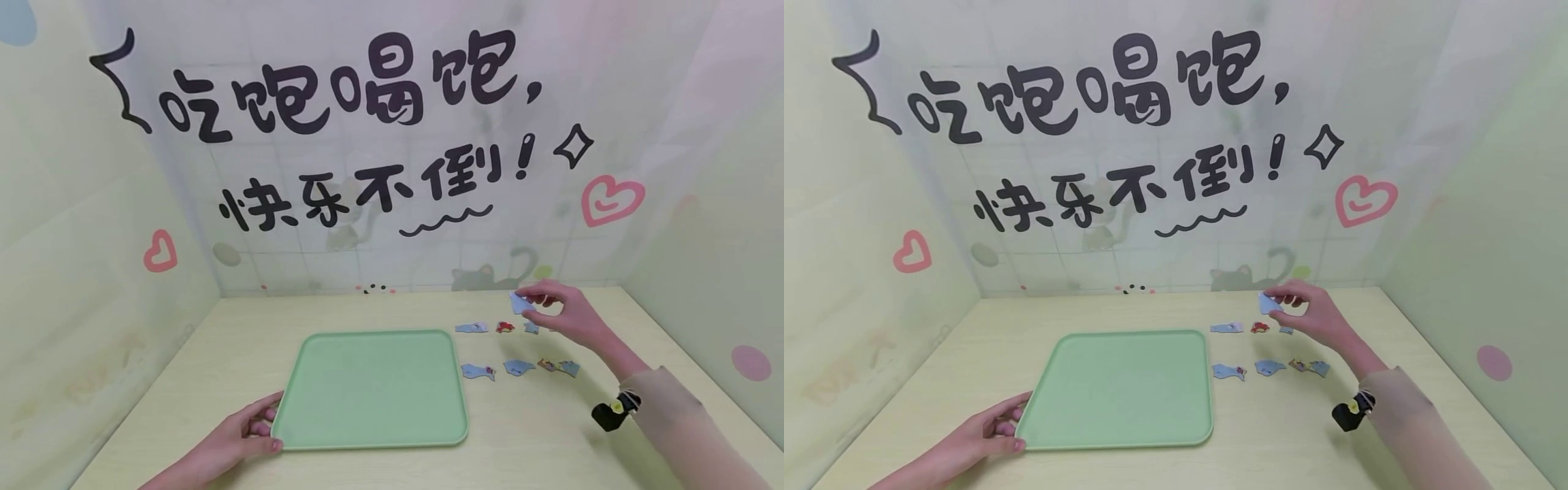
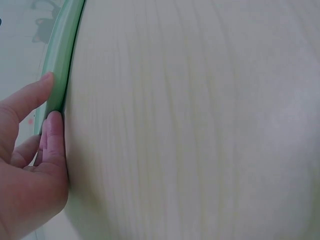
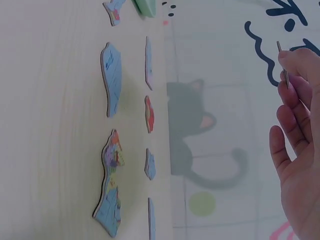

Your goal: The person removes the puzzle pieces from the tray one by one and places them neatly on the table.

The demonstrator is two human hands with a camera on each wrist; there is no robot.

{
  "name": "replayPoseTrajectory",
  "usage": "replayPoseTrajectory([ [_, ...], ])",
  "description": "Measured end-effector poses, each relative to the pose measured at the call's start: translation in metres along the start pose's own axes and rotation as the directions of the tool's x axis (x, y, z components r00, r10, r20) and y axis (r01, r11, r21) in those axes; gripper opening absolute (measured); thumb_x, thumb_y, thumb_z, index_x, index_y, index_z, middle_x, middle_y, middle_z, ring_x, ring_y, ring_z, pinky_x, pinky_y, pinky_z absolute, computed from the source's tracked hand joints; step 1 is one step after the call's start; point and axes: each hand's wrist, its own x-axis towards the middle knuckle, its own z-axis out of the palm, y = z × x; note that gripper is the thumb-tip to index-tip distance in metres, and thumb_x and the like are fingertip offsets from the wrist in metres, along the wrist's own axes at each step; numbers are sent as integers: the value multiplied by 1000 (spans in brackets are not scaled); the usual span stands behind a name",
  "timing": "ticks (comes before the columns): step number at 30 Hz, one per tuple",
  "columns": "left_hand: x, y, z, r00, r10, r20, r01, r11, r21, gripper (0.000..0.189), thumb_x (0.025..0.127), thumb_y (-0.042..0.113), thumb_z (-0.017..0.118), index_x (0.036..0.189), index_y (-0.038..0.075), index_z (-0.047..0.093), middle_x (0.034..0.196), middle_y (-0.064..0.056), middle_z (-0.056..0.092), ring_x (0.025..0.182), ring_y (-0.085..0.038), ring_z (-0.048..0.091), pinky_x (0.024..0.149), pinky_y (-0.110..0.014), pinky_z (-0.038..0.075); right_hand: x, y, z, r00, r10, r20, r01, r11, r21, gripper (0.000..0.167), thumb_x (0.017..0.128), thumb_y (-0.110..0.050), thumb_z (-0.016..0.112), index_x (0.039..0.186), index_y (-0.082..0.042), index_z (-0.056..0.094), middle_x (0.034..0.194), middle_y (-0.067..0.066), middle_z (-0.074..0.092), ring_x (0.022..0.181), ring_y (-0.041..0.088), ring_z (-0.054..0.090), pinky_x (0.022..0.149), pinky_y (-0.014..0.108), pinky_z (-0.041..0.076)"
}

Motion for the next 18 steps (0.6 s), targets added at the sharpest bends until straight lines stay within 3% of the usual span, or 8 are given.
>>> replayPoseTrajectory([
  [11,0,0,0,1000,12,-3,-12,1000,1,88,87,14,73,153,-9,19,119,-11,45,90,-2,50,79,-17,45,-32,23,-24,995,74,-65,-78,995,-67,38,81,-5,79,118,-9,71,101,0,67,87,2,54,75,12,46],
  [18,0,-1,0,1000,15,5,-15,1000,-7,88,88,13,73,153,-9,18,120,-12,44,90,-2,49,79,-17,45,-53,36,-36,988,123,-93,-130,988,-78,34,82,-6,78,116,-8,71,99,-17,65,87,-3,53,74,11,45],
])
